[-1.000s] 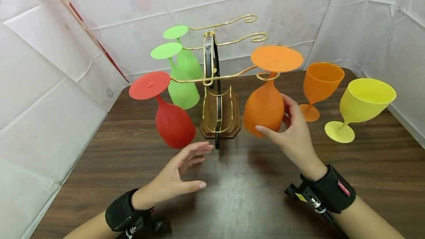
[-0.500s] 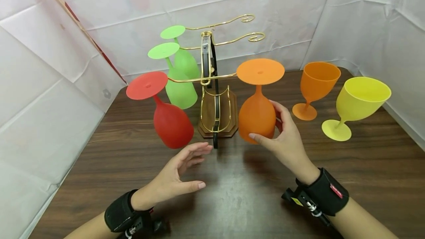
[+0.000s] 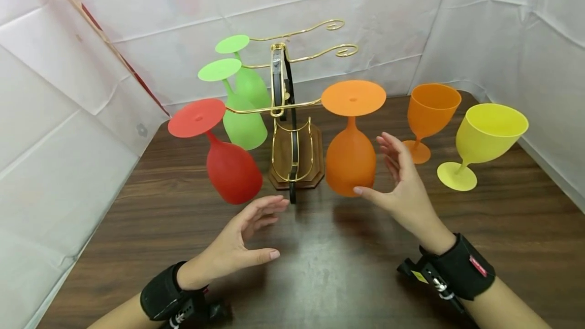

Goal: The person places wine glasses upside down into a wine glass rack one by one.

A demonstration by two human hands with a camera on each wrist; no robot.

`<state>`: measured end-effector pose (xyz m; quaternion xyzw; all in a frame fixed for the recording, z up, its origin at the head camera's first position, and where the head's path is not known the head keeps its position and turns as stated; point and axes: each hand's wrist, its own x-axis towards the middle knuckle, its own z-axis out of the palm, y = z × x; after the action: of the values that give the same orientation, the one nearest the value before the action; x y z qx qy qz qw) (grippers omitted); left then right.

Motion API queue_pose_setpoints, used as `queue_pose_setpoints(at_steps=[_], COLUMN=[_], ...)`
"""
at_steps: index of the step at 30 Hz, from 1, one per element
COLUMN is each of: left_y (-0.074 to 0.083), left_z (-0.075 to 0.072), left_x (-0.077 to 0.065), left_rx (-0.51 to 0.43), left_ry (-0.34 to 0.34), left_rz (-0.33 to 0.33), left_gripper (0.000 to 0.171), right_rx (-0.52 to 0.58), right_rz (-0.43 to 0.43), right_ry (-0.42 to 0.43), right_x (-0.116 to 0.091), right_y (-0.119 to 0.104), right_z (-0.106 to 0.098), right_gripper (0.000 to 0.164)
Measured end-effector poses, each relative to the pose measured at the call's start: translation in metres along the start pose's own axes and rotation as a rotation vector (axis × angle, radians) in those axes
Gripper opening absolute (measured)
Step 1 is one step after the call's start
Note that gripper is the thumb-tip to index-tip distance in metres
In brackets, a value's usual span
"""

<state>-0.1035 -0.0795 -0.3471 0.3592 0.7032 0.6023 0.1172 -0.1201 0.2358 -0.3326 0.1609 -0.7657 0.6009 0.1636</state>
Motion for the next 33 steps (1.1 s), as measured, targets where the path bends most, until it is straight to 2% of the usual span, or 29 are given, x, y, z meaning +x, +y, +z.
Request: queue_pose_setpoints(at_steps=[3, 6, 10, 14, 17, 21, 26, 33], left_y=[0.001, 0.001, 0.000, -0.001, -0.003, -0.003, -0.003, -0.002], left_z=[0.000, 0.000, 0.000, 0.000, -0.001, 0.000, 0.000, 0.002], left_x=[0.000, 0.000, 0.000, 0.000, 0.000, 0.000, -0.002, -0.005], left_rx=[-0.004, -0.005, 0.004, 0.007, 0.008, 0.013, 0.016, -0.005], left_ry=[-0.002, -0.001, 0.001, 0.006, 0.010, 0.006, 0.007, 0.016], left_rz=[-0.006, -0.009, -0.007, -0.001, 0.003, 0.015, 0.026, -0.003], left_gripper=[0.075, 0.075, 0.075, 0.075, 0.075, 0.075, 0.074, 0.074], right_rx=[0.036, 0.019, -0.146, -0.231, -0.247, -0.299, -0.243, -0.145], right_rz=[-0.016, 0.009, 0.076, 0.125, 0.163, 0.278, 0.414, 0.451], right_ry=[0.045, 0.116, 0.217, 0.287, 0.288, 0.235, 0.218, 0.278], right_x=[-0.004, -0.006, -0.011, -0.015, -0.015, -0.009, 0.012, 0.038], right_y=[0.000, 0.000, 0.001, 0.006, 0.014, 0.027, 0.044, 0.062], right_z=[-0.017, -0.036, -0.058, -0.072, -0.074, -0.074, -0.066, -0.056], right_gripper=[0.096, 0.093, 0.090, 0.085, 0.079, 0.075, 0.080, 0.085])
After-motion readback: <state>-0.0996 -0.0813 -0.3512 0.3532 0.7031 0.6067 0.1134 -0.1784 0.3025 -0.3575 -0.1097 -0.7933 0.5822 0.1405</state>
